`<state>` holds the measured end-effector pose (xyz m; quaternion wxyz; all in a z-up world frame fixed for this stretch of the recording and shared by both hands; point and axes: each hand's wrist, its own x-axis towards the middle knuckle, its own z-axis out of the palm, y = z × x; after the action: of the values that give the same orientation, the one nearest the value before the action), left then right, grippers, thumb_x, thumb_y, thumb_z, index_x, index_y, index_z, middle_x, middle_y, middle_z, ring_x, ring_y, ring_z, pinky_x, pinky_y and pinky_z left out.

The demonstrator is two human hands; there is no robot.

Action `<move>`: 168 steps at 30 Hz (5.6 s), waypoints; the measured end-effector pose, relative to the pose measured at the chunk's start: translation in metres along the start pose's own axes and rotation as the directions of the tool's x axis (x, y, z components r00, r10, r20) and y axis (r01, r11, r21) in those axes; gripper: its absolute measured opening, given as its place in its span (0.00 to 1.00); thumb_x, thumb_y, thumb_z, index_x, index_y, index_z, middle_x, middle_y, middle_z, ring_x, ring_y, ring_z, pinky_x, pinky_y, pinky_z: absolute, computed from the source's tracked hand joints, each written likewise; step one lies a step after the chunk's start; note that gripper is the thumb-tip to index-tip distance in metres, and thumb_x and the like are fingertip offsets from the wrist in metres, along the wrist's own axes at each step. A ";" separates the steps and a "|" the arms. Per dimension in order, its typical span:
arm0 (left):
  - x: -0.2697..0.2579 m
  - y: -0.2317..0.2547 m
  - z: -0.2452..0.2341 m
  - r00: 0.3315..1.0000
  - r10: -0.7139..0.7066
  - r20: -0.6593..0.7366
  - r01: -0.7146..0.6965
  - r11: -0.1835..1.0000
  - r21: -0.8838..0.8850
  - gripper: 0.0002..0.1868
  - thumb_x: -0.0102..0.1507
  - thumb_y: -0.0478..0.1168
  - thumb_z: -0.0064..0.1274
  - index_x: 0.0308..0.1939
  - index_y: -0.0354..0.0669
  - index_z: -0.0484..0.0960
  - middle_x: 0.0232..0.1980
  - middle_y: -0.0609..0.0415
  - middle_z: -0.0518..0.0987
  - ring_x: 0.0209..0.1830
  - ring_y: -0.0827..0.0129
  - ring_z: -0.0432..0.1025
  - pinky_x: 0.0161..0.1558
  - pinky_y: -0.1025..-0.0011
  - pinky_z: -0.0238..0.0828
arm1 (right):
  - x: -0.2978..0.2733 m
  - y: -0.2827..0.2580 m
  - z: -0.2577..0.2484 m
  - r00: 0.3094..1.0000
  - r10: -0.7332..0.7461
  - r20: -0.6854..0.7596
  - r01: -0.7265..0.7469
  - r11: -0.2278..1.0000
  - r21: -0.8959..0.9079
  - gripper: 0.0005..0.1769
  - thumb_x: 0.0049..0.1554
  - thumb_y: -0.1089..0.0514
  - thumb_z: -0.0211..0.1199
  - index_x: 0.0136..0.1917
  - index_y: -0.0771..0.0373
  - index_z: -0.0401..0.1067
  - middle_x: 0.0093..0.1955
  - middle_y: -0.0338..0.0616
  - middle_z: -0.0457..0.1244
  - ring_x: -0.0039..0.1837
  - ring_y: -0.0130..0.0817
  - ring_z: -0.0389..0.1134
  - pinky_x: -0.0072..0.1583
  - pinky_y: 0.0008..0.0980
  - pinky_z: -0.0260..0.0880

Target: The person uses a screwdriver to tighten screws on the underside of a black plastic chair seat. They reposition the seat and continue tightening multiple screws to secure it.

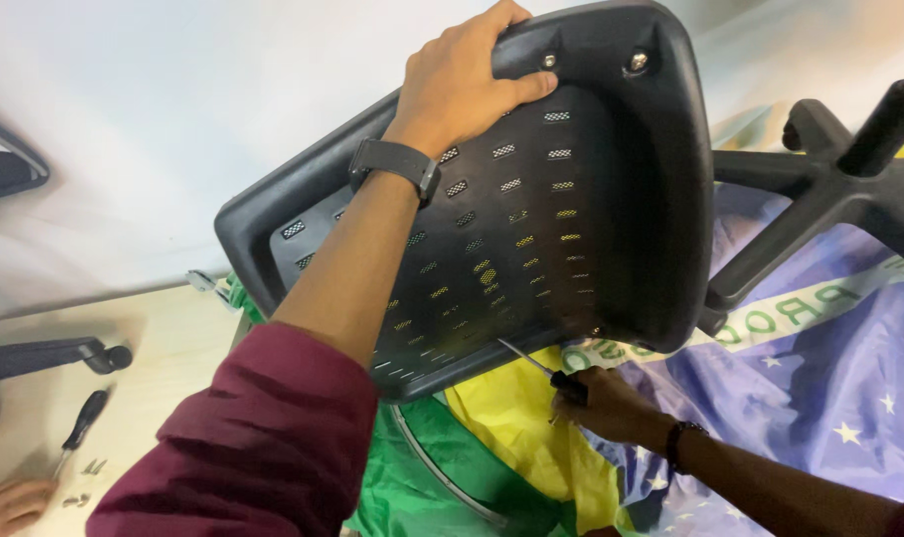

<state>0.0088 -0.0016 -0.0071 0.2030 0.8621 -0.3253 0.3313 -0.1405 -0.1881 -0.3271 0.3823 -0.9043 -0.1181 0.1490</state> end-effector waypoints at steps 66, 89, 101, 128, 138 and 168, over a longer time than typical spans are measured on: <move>0.084 0.002 0.015 0.845 0.412 0.341 -0.226 0.853 -0.471 0.35 0.46 0.60 0.74 0.48 0.43 0.87 0.42 0.51 0.85 0.42 0.63 0.80 0.49 0.67 0.75 | -0.126 -0.259 -0.190 0.591 0.346 -0.729 -0.301 0.933 0.199 0.23 0.64 0.45 0.56 0.43 0.67 0.78 0.24 0.42 0.56 0.26 0.29 0.52 0.30 0.33 0.49; 0.076 0.006 0.009 0.886 0.357 0.295 -0.194 0.865 -0.463 0.31 0.46 0.54 0.76 0.45 0.38 0.88 0.40 0.49 0.86 0.39 0.64 0.81 0.47 0.69 0.76 | -0.124 -0.247 -0.203 0.699 0.358 -0.620 -0.088 0.902 0.422 0.27 0.65 0.45 0.53 0.37 0.68 0.76 0.24 0.43 0.53 0.25 0.29 0.47 0.28 0.31 0.43; 0.083 0.009 0.007 0.878 0.293 0.379 -0.134 0.910 -0.393 0.36 0.43 0.58 0.76 0.44 0.35 0.87 0.38 0.46 0.85 0.35 0.63 0.81 0.42 0.69 0.77 | -0.126 -0.225 -0.212 0.606 -0.098 -0.790 -0.143 0.963 -0.230 0.25 0.57 0.47 0.67 0.64 0.61 0.76 0.42 0.35 0.68 0.36 0.19 0.68 0.39 0.22 0.65; 0.077 -0.001 0.006 0.905 0.148 0.398 -0.013 0.946 -0.323 0.30 0.41 0.60 0.76 0.35 0.40 0.89 0.29 0.50 0.84 0.27 0.65 0.79 0.34 0.72 0.73 | -0.115 -0.241 -0.206 0.534 0.072 -0.843 -0.283 0.954 -0.098 0.26 0.52 0.47 0.73 0.61 0.58 0.79 0.42 0.43 0.72 0.41 0.25 0.73 0.45 0.27 0.71; 0.077 0.002 0.004 0.908 0.097 0.408 0.037 0.951 -0.308 0.31 0.40 0.58 0.77 0.37 0.41 0.88 0.31 0.49 0.85 0.28 0.66 0.80 0.35 0.72 0.75 | -0.116 -0.225 -0.214 0.710 0.319 -0.628 0.040 0.872 0.488 0.25 0.66 0.45 0.56 0.49 0.69 0.82 0.34 0.42 0.63 0.31 0.26 0.55 0.32 0.27 0.50; 0.076 0.021 0.007 0.902 0.050 0.430 0.056 0.971 -0.230 0.32 0.38 0.57 0.77 0.39 0.41 0.89 0.31 0.47 0.85 0.29 0.62 0.81 0.36 0.70 0.75 | -0.129 -0.225 -0.218 0.638 0.288 -0.714 -0.171 0.957 0.234 0.15 0.58 0.50 0.64 0.50 0.63 0.82 0.32 0.41 0.67 0.32 0.24 0.59 0.34 0.27 0.56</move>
<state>0.0403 -0.0521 0.0442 0.2277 0.8841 -0.3980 0.0902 -0.2044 -0.2199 0.0041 0.4393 -0.8636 0.1744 -0.1757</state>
